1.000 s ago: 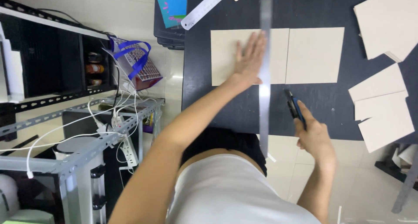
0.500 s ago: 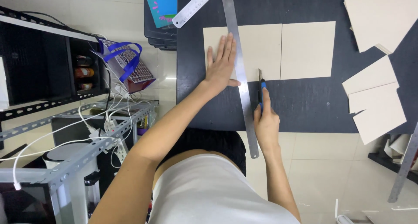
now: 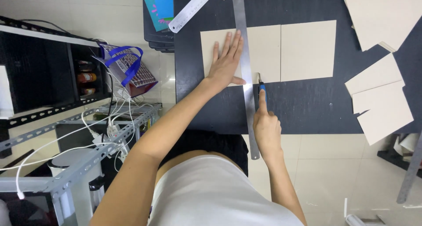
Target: Measuring and cutting cardboard sheets into smaller pieces using a ruler and a utility knife on a workbench.
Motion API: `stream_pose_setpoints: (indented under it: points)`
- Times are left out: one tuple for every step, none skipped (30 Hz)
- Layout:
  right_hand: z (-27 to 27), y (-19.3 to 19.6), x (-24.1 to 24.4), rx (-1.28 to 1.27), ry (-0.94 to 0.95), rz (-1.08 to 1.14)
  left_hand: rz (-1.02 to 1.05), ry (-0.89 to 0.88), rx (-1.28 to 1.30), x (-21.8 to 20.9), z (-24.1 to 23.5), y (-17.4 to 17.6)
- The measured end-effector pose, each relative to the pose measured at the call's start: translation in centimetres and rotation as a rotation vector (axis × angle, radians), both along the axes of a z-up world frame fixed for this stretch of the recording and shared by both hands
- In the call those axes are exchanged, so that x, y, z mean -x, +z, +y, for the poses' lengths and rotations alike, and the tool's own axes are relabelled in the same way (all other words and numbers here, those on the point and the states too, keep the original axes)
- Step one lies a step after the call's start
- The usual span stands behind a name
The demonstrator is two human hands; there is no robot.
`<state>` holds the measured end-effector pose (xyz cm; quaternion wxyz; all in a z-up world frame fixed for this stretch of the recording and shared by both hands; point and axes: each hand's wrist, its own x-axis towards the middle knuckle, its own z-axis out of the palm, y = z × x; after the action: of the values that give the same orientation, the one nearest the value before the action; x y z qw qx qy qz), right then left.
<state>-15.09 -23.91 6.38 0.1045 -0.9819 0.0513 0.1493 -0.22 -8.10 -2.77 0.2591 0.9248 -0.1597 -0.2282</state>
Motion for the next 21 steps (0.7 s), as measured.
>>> stream_pose_setpoints:
  points:
    - [-0.2,0.1,-0.1,-0.008,0.007,0.006,-0.004,-0.008,-0.007,-0.3,-0.3,0.1]
    - [-0.4,0.2,-0.3,-0.015,0.014,0.013,-0.009,-0.017,-0.013,-0.7,-0.6,0.2]
    - [-0.6,0.3,-0.6,-0.019,0.005,0.016,-0.005,-0.026,-0.016,-0.9,-0.8,0.1]
    - [-0.8,0.3,-0.8,-0.074,-0.017,0.088,-0.073,-0.058,-0.100,-1.0,-0.9,0.1]
    - [-1.0,0.4,-1.1,-0.128,-0.040,0.159,-0.143,-0.091,-0.182,-1.3,-1.2,0.1]
    - [-1.0,0.2,-1.1,-0.131,-0.052,0.160,-0.142,-0.103,-0.183,-1.5,-1.2,0.3]
    - [-1.1,0.1,-1.1,-0.100,-0.036,0.150,-0.128,-0.101,-0.176,-1.6,-1.3,0.6]
    - [-1.1,0.0,-1.0,-0.069,-0.020,0.140,-0.114,-0.099,-0.170,-1.7,-1.4,0.8]
    - [-1.2,-0.2,-1.1,-0.071,-0.028,0.144,-0.111,-0.107,-0.171,-1.7,-1.4,0.8]
    - [-1.3,-0.4,-1.1,-0.041,-0.010,0.160,-0.125,-0.099,-0.171,-1.7,-1.4,0.9]
    - [-1.4,-0.6,-1.1,-0.011,0.010,0.177,-0.139,-0.089,-0.172,-1.8,-1.5,0.9]
    - [-1.4,-0.2,-1.1,-0.014,0.004,0.180,-0.136,-0.096,-0.173,-1.6,-1.5,0.7]
    - [-1.4,0.1,-1.2,-0.038,0.008,0.179,-0.136,-0.093,-0.170,-1.7,-1.5,0.6]
    - [-1.4,0.5,-1.4,-0.062,0.011,0.178,-0.135,-0.090,-0.167,-1.8,-1.5,0.6]
    - [-1.2,1.0,-1.8,-0.066,0.011,0.174,-0.139,-0.091,-0.170,-2.0,-1.5,0.8]
    - [-1.1,1.4,-2.1,-0.056,0.011,0.160,-0.037,-0.048,-0.075,-2.2,-1.5,1.1]
    - [-0.9,2.0,-2.2,-0.047,0.010,0.150,0.068,-0.004,0.021,-2.3,-1.6,1.4]
    - [-0.8,2.2,-2.5,-0.050,0.008,0.149,0.067,-0.006,0.018,-2.4,-1.6,1.3]
    - [-0.7,2.5,-2.6,-0.048,0.013,0.159,0.070,-0.005,0.019,-2.4,-1.6,1.2]
    - [-0.6,2.8,-2.7,-0.046,0.017,0.169,0.072,-0.005,0.020,-2.4,-1.7,1.1]
    - [-0.6,2.7,-2.6,-0.049,0.016,0.171,0.074,-0.007,0.017,-2.5,-1.7,1.2]
